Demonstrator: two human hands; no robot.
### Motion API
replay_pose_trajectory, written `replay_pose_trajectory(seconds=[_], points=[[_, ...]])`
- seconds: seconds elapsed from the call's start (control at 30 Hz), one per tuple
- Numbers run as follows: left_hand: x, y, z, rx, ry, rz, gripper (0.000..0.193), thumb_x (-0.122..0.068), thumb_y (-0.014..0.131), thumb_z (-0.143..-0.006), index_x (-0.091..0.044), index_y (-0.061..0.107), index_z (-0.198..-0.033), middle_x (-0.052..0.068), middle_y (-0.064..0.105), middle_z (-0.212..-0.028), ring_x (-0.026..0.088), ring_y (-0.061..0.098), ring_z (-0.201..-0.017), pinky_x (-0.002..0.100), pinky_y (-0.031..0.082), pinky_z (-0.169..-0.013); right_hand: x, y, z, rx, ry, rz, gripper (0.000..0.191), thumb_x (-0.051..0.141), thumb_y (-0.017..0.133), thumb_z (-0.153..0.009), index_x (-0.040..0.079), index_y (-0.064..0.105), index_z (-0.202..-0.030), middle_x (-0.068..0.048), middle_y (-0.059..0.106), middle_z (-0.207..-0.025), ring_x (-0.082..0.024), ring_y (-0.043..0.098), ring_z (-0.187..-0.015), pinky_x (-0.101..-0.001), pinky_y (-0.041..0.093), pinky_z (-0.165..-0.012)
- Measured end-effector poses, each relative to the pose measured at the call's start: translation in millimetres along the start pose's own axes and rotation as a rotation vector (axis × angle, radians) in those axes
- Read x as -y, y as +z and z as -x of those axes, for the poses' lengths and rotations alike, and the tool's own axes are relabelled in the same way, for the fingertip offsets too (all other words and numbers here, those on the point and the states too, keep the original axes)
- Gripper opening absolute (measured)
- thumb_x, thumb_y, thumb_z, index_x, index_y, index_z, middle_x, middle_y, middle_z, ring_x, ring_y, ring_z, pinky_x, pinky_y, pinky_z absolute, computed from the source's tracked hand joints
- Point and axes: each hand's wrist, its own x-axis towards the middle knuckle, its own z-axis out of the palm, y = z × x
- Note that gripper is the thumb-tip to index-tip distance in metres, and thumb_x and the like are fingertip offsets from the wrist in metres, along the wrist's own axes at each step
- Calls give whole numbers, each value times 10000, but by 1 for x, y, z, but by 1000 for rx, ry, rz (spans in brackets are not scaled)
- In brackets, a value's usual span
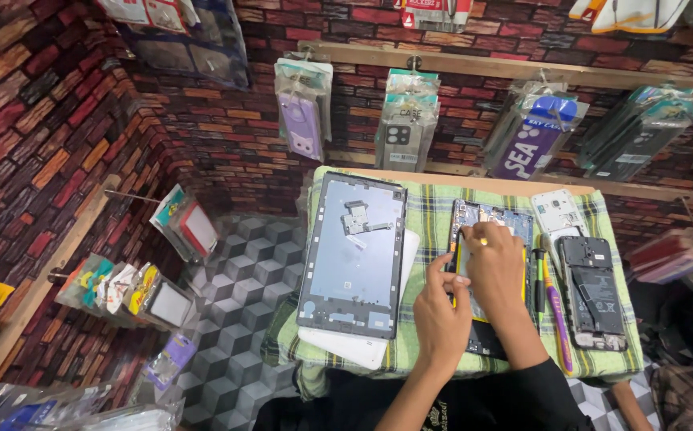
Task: The person uses a screwdriver to remove screws from a disassembled tablet and then detaches the motherboard from the device. The person places the removed components on the table.
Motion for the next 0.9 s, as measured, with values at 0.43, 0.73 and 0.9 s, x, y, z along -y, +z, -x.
replay_pose_trajectory(seconds=[0.43, 0.73, 0.9], points=[[-55, -58, 13, -17, -21, 44, 402, -13, 572, -940, -24, 545, -1341, 107, 761, -923, 249, 750, -792, 381, 585, -714, 48, -54, -18, 89, -54, -17, 196, 74, 662, -770, 3, 753, -929, -87, 635, -949, -280, 611, -954, -409, 488, -785], [-82, -78, 33, -18, 34, 6, 420, 0, 579, -924, -19, 527, -1341, 124, 759, -914, 267, 755, -834, 419, 568, -747, 52, -100, -15, 87, 152, -273, 366, -61, 588, -760, 112, 813, -991, -51, 716, -998, -301, 659, -977, -413, 538, -779], [-87, -78, 32, -8, 18, -19, 409, 2, 574, -928, -14, 518, -1333, 114, 766, -912, 261, 745, -794, 411, 561, -749, 52, -110, -21, 66, 217, -346, 390, -103, 566, -769, 127, 816, -961, -81, 723, -978, -317, 657, -959, -422, 529, -820]])
